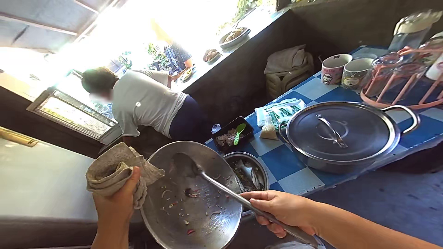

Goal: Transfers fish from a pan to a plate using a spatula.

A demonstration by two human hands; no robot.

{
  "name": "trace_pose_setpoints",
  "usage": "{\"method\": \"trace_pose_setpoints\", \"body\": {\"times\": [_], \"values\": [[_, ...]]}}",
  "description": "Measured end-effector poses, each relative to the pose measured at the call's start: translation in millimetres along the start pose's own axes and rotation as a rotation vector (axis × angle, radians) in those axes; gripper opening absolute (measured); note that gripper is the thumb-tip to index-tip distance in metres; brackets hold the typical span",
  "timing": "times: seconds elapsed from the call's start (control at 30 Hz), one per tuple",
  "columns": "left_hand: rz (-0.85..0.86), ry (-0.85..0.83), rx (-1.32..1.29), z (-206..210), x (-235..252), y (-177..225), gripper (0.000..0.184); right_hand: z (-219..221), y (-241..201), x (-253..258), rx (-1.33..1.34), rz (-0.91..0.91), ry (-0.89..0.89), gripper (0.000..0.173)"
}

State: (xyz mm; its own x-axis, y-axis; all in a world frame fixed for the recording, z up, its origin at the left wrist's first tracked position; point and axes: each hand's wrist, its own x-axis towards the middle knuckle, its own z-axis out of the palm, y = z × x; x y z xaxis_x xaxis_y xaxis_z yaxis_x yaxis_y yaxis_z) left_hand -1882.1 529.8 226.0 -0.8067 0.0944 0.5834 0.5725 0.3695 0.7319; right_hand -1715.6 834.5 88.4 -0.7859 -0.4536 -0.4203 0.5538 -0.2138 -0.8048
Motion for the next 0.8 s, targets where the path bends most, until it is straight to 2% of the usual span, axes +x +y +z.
{"method": "trace_pose_setpoints", "body": {"times": [0.07,0.13,0.2,0.27,0.33,0.5,0.6,0.73,0.8], "values": [[-0.014,0.017,0.008,3,1,0,0.039,-4,-11,-13,-0.410,-0.077,0.001,0.043],[-0.017,0.024,0.012,3,3,0,0.039,-17,-21,-35,-0.796,-0.119,0.081,0.041],[-0.020,0.034,0.018,6,3,-2,0.040,-33,-21,-54,-0.965,-0.104,0.213,0.034],[-0.031,0.046,0.031,10,3,-3,0.038,-38,-9,-61,-0.979,-0.099,0.307,0.032],[-0.038,0.053,0.054,14,3,-3,0.042,-33,9,-56,-0.882,-0.197,0.341,0.032],[-0.019,0.102,0.094,27,4,-3,0.047,5,34,-25,-0.579,-0.311,0.244,0.048],[0.001,0.138,0.116,36,4,1,0.053,18,33,-16,-0.725,-0.255,0.201,0.058],[0.047,0.140,0.184,42,1,6,0.060,8,36,-25,-0.948,-0.102,0.219,0.064],[0.071,0.133,0.218,45,1,6,0.059,2,42,-40,-0.918,-0.212,0.213,0.061]]}}
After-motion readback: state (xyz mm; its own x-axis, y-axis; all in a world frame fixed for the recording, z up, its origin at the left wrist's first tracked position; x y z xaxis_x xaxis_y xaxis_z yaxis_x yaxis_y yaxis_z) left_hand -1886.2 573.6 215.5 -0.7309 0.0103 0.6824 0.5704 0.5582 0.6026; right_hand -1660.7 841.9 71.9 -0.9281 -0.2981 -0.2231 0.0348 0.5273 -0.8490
